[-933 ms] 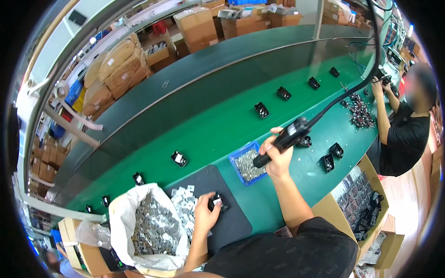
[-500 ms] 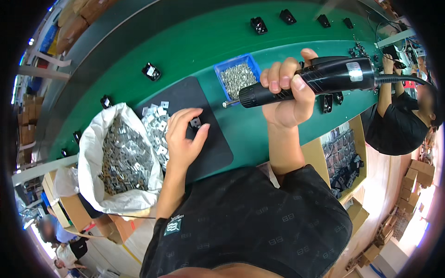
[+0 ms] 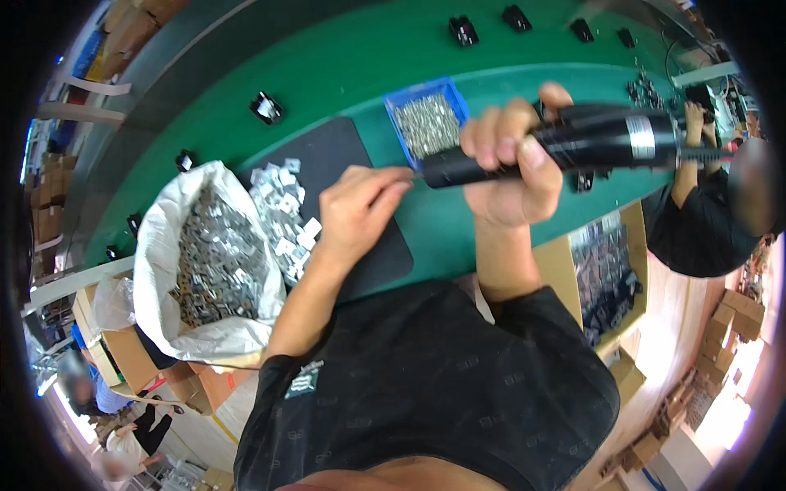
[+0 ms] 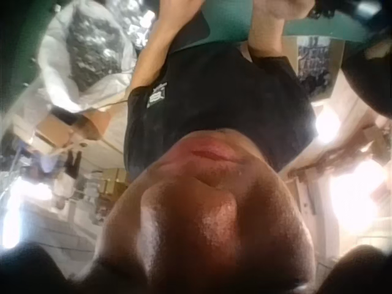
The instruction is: The person is assembling electronic components using an electric screwdriver.
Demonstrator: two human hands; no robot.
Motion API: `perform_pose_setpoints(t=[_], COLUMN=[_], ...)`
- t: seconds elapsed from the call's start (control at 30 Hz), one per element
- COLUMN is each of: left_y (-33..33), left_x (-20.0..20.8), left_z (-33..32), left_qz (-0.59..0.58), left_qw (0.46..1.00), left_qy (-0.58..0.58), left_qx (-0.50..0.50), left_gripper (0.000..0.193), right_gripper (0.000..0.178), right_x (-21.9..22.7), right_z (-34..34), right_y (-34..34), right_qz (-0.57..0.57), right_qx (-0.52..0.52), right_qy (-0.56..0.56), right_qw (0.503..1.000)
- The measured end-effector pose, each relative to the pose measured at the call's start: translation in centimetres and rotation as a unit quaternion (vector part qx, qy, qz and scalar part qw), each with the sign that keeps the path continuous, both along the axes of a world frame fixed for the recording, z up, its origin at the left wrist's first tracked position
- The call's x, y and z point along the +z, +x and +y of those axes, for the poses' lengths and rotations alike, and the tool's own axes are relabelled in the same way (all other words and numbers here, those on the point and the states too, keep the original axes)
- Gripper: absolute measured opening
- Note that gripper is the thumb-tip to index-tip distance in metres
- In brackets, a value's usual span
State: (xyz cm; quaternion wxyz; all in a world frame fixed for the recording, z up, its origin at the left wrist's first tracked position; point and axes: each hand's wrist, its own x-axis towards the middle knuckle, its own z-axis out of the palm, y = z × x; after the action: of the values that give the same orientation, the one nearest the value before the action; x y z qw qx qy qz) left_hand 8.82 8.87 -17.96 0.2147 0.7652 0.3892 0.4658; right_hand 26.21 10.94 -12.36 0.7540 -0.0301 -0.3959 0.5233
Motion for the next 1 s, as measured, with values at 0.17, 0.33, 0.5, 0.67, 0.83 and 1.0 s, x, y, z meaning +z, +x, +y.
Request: perform_pose_setpoints(t=[0.17, 0.33, 0.5, 0.67, 0.83, 1.0], left_y=[2.9, 4.7, 6.4, 7.0, 5.4, 3.4], left_x=[-2.4, -5.4, -7.7, -9.0, -8.2, -6.1], left_z=[3.7, 5.7, 6.0, 5.9, 4.4, 3.6], left_qz=[0.145, 0.191, 0.243, 0.228, 0.230, 0.154], left_qw=[0.987, 0.977, 0.969, 0.972, 0.973, 0.984], left_qy=[0.025, 0.088, 0.049, 0.051, 0.010, -0.073], left_qx=[-0.057, -0.028, -0.001, 0.018, 0.007, -0.061], left_gripper=[0.004, 0.010, 0.010, 0.012, 0.013, 0.016], right_gripper=[0.048, 0.052, 0.048, 0.046, 0.041, 0.050], right_x=[-1.0, -1.3, -3.0, -1.1, -0.8, -2.9], right_z=[0.5, 0.1, -0.4, -0.6, -0.7, -0.7], right_y=[2.8, 3.1, 4.9, 1.9, 0.8, 2.4], right_qz=[-0.012, -0.020, -0.058, -0.103, -0.100, -0.102], right_qx=[-0.143, -0.174, -0.208, -0.258, -0.210, -0.172], right_qy=[-0.002, -0.056, -0.070, -0.104, -0.137, -0.109], right_qw=[0.990, 0.983, 0.974, 0.955, 0.963, 0.974])
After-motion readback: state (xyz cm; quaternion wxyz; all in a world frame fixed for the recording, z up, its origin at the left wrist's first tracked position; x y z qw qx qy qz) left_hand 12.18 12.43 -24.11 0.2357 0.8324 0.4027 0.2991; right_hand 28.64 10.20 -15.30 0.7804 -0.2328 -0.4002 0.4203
